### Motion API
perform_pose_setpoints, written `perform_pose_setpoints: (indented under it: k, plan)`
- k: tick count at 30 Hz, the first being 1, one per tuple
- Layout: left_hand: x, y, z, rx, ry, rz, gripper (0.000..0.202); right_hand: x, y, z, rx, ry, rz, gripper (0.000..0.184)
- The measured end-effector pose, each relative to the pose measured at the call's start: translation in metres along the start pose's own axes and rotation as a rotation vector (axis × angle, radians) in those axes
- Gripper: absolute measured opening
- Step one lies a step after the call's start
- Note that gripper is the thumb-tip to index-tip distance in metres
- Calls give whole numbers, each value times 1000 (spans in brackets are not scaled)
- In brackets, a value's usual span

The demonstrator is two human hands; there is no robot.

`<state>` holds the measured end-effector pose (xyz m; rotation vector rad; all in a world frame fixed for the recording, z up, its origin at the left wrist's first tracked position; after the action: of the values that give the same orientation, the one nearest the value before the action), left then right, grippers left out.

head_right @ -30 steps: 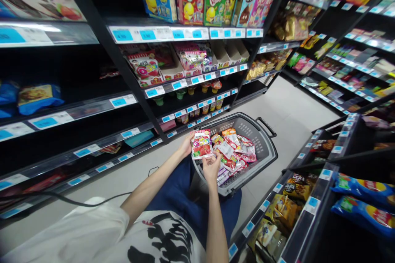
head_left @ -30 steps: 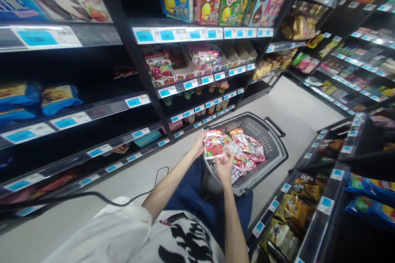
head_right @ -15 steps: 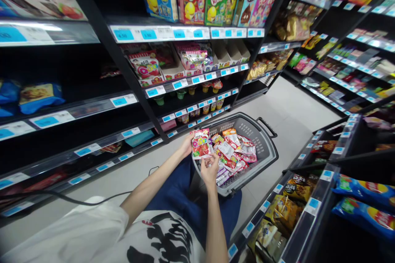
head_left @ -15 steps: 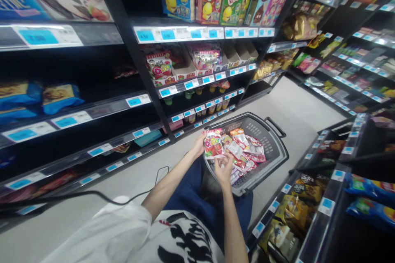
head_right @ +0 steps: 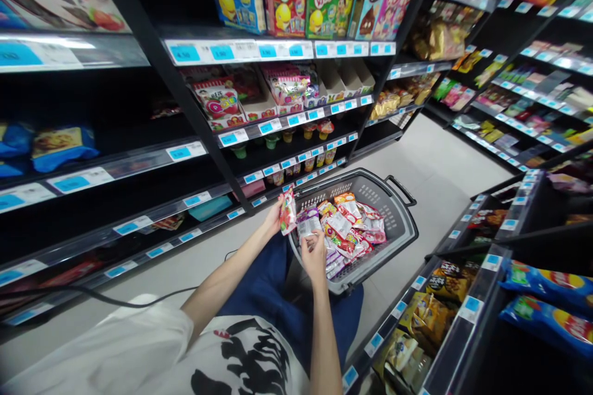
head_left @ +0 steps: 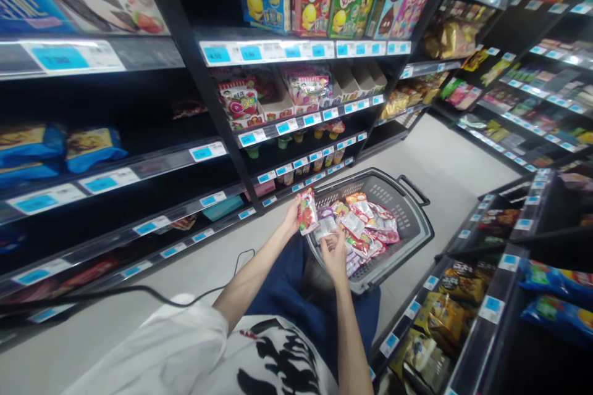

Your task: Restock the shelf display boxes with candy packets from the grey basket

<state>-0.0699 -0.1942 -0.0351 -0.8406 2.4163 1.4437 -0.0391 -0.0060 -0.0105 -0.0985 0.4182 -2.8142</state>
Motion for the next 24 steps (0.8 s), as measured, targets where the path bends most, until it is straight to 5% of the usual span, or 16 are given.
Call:
perform_pose_setpoints:
  k: [9, 24]
  plan:
    - [-17, -22, -8, -104, 96, 81, 19, 10, 11, -15, -85, 30, 109, 28]
    - [-18, -5, 23, -22, 5, 131, 7, 9, 14, -13, -83, 11, 118, 27]
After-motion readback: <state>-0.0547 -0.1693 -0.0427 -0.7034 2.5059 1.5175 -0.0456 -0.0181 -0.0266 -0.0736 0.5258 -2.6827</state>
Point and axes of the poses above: each hand's wrist, its own x-axis towards the middle knuckle, its own y-axis out of the palm, z = x × y, the point moved 8 cm from there along x, towards the middle knuckle, and after that the axes turned 8 degrees about y, right-handed, at the moved point
